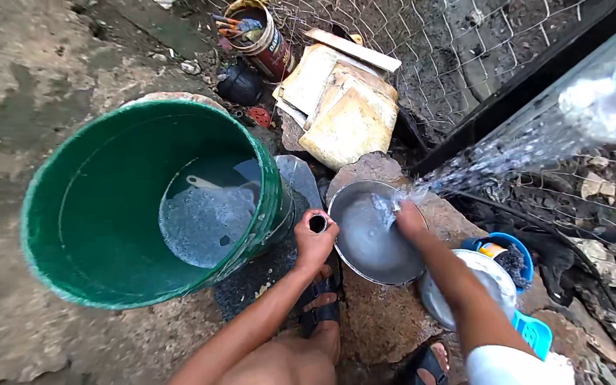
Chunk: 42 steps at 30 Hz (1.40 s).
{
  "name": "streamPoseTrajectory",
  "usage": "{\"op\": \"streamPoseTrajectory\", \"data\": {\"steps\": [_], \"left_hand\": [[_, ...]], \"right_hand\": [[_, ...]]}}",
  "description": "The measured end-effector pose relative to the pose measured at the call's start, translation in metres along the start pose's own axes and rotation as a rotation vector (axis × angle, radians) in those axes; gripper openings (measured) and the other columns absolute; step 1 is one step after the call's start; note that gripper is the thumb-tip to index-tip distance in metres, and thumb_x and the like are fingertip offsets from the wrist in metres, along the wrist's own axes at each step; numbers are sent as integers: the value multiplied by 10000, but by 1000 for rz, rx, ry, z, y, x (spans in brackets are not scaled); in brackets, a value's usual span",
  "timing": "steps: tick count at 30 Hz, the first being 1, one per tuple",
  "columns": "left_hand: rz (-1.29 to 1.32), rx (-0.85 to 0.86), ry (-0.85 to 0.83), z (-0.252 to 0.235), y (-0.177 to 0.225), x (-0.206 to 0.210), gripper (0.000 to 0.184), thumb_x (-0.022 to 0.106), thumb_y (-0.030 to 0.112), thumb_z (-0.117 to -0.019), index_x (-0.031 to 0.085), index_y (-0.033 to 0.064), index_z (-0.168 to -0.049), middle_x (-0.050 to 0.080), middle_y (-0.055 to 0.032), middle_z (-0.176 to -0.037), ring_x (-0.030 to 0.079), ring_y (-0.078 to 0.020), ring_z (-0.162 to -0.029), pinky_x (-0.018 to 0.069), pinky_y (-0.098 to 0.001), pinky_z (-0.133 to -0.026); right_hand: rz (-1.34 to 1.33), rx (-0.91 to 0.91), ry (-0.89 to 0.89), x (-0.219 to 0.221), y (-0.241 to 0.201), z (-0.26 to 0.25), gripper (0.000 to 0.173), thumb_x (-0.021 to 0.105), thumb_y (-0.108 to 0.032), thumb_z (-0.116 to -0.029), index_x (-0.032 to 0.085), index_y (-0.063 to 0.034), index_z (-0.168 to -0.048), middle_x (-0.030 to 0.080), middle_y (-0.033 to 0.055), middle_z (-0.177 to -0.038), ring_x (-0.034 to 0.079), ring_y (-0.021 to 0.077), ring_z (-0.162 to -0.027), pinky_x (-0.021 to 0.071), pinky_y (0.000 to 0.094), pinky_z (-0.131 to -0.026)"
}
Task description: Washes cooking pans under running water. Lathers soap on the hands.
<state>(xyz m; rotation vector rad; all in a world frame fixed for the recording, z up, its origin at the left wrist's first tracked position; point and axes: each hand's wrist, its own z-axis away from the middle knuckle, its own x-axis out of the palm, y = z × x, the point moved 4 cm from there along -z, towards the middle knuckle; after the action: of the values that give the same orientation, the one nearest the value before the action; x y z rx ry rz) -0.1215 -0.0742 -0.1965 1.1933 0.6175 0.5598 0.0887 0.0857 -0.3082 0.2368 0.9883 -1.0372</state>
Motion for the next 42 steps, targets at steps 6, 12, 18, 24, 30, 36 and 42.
{"op": "streamPoseTrajectory", "data": {"steps": [6,12,18,24,30,36,42], "left_hand": [[-7,-42,13,-2,0,-4,293,723,-88,-699,597,45,-926,678,5,-822,668,-69,-785,578,-244,-729],[-7,6,-7,0,2,-2,292,711,-69,-686,597,47,-928,680,13,-827,673,-60,-781,584,-234,-731],[20,149,-66,8,4,4,290,705,-74,-689,594,20,-939,676,22,-841,669,-26,-790,585,-205,-757],[-33,262,-40,7,3,6,292,727,-38,-689,598,-32,-950,669,-4,-853,646,-4,-815,556,-176,-781],[-18,182,-41,1,0,5,290,699,-66,-690,591,1,-950,668,15,-838,655,-17,-781,571,-192,-748],[-5,308,-130,7,6,9,282,699,-48,-694,593,-10,-952,680,17,-856,662,-11,-812,571,-189,-782],[-11,383,-96,8,8,11,274,711,-40,-697,599,-29,-947,680,-4,-855,652,-2,-811,558,-171,-777]], "right_hand": [[-466,-82,389,29,-116,-48,672,453,-342,-1051,335,85,-1557,186,309,-1669,201,473,-1550,163,567,-1276],[-396,-129,446,35,-117,-52,681,346,-320,-1079,199,103,-1592,78,337,-1675,76,511,-1563,98,589,-1287],[-334,94,370,38,-89,-45,795,361,-498,-1059,160,16,-1632,21,257,-1711,48,471,-1578,207,692,-1206],[-733,-425,-128,41,-126,78,639,186,-364,-1111,272,34,-1603,149,230,-1706,72,380,-1599,67,565,-1293],[18,-192,-322,38,3,71,607,286,-449,-1109,180,-239,-1669,99,68,-1744,96,333,-1604,20,723,-1215],[-310,49,263,44,-81,-23,768,285,-547,-1074,292,7,-1606,174,269,-1688,98,496,-1566,64,664,-1252],[-979,-407,-48,22,-141,87,608,241,-306,-1112,303,87,-1571,241,272,-1667,191,346,-1582,117,463,-1307]]}}
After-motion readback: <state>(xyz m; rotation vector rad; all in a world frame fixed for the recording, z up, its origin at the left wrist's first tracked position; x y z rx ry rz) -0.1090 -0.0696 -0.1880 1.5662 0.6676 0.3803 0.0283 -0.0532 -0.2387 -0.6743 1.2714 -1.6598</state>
